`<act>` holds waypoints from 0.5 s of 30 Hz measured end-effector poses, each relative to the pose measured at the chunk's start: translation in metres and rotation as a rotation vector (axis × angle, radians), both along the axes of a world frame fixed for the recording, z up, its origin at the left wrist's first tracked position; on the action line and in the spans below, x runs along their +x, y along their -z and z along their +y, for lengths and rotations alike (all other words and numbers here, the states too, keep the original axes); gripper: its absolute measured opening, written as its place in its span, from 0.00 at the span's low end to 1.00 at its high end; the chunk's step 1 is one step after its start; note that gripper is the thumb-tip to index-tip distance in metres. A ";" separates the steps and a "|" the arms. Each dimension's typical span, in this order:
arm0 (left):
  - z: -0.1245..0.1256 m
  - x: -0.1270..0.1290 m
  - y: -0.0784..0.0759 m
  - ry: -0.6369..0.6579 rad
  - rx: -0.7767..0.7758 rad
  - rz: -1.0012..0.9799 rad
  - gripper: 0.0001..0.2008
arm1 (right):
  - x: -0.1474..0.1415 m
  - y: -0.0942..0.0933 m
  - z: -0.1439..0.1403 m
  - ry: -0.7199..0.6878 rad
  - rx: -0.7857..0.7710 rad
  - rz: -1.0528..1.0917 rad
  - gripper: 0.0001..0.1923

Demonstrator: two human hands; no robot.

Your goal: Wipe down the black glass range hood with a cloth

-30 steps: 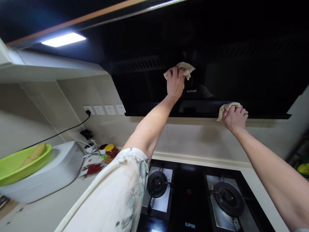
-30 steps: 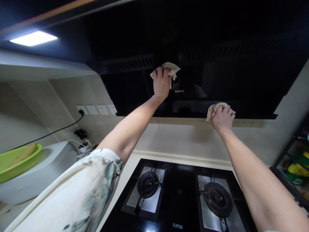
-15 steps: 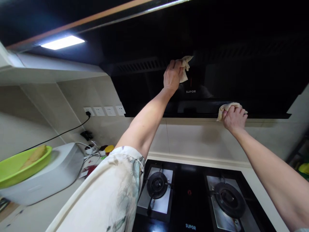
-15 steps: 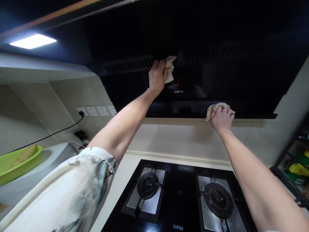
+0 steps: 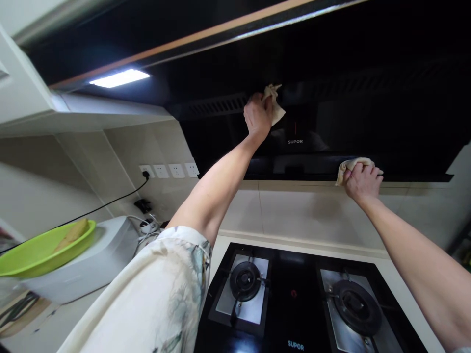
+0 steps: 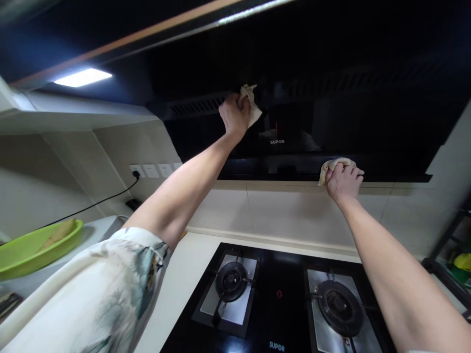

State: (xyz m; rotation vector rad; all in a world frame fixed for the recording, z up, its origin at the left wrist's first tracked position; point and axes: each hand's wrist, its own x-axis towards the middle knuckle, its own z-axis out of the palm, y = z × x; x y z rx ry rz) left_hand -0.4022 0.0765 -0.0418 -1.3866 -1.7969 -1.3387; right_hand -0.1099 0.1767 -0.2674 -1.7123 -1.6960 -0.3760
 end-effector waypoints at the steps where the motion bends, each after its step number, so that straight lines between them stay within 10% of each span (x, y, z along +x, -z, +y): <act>1: 0.001 0.000 0.003 -0.005 0.000 -0.006 0.18 | 0.000 -0.001 -0.001 0.008 -0.010 -0.003 0.28; 7: 0.015 0.003 0.018 0.040 -0.029 -0.083 0.14 | 0.001 -0.001 -0.001 0.018 -0.056 -0.024 0.30; 15: -0.004 -0.027 -0.018 0.050 -0.132 -0.193 0.12 | 0.001 0.001 0.002 -0.007 -0.023 0.001 0.30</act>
